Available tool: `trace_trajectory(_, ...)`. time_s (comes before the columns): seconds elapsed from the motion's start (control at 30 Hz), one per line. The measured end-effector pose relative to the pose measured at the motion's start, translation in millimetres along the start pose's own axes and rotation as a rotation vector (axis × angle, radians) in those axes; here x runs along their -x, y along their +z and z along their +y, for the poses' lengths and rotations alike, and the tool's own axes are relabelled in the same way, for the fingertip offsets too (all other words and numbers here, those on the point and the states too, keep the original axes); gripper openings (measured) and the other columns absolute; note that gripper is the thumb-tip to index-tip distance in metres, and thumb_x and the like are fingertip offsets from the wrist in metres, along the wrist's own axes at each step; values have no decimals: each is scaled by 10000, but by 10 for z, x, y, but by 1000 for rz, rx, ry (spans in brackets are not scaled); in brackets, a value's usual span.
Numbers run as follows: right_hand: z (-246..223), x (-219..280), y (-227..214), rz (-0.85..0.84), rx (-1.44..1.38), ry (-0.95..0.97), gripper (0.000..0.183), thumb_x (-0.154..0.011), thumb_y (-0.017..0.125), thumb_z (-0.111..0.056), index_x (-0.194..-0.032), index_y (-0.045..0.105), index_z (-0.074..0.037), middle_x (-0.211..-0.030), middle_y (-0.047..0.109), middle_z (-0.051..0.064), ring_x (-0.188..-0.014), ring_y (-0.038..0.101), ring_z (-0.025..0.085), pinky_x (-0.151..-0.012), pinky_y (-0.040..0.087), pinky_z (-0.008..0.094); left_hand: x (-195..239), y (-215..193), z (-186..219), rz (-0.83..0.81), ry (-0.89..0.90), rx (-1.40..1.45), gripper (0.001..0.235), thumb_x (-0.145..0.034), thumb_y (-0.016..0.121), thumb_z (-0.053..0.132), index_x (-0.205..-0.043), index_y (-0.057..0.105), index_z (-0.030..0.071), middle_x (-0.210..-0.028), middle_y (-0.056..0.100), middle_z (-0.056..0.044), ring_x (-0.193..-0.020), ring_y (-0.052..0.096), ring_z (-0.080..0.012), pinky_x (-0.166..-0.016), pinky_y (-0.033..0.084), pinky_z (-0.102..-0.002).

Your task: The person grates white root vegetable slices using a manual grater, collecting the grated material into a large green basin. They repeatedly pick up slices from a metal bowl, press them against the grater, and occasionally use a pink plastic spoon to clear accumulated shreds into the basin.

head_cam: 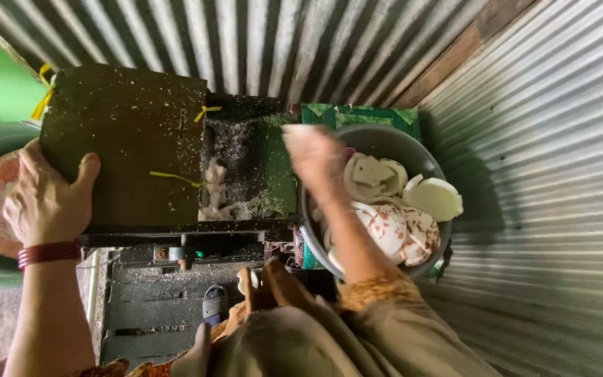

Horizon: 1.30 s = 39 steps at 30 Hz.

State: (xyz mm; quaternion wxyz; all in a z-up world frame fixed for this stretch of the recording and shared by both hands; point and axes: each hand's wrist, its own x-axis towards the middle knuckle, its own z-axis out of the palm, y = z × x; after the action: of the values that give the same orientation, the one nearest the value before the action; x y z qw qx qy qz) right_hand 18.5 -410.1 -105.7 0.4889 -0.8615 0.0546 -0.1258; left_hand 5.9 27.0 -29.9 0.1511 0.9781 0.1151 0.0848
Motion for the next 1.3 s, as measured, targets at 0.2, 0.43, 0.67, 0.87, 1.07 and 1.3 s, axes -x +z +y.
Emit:
trace_trajectory(0.2,1236,-277,-993,-120,1084,-134,517,-808,700,-254,-1286,585,-96,-1267,648,125,-1157,595,394,-883,504,549,30,-8,-10,33,20,29,689,-1044,688,591,-1404,481,41,-1250,662,-273,-1067,638,-504,-932,455,-594)
trace_trajectory(0.43,1946,-105,-995,-360,1418,107,650,-956,633,-344,-1523,433,-96,-1382,615,112,-1365,472,361,-1143,192,794,29,-52,36,2,-23,19,696,-1028,681,598,-1428,495,59,-1268,661,-252,-1072,634,-487,-929,443,-606)
trace_trajectory(0.67,1634,-173,-1047,-400,1486,96,793,-903,585,-386,-1579,263,-123,-1375,595,109,-1353,450,330,-1035,146,829,55,-103,101,39,-26,82,731,-1001,667,616,-1449,490,66,-1330,646,-237,-1139,627,-467,-934,437,-608)
trace_trajectory(0.87,1373,-183,-997,-459,1353,119,804,-931,556,-405,-1529,277,54,-1168,705,238,-1115,654,404,-1128,88,755,28,-135,143,92,-8,46,740,-969,689,620,-1400,493,51,-1287,655,-231,-1028,661,-466,-840,468,-596)
trace_trajectory(1.07,1615,-307,-1140,-52,867,107,391,-1005,507,-245,-1305,621,-21,-1050,763,240,-984,730,357,-1069,386,604,64,-202,185,65,-31,109,716,-964,665,603,-1390,500,52,-1314,654,-229,-1031,664,-478,-862,495,-571)
trace_trajectory(1.3,589,-328,-1244,194,-432,103,480,-853,576,-127,-1307,683,-11,-1241,696,145,-1086,674,235,-947,547,345,34,-254,243,27,-65,119,729,-934,662,601,-1370,501,40,-1312,650,-225,-1021,670,-463,-872,510,-543)
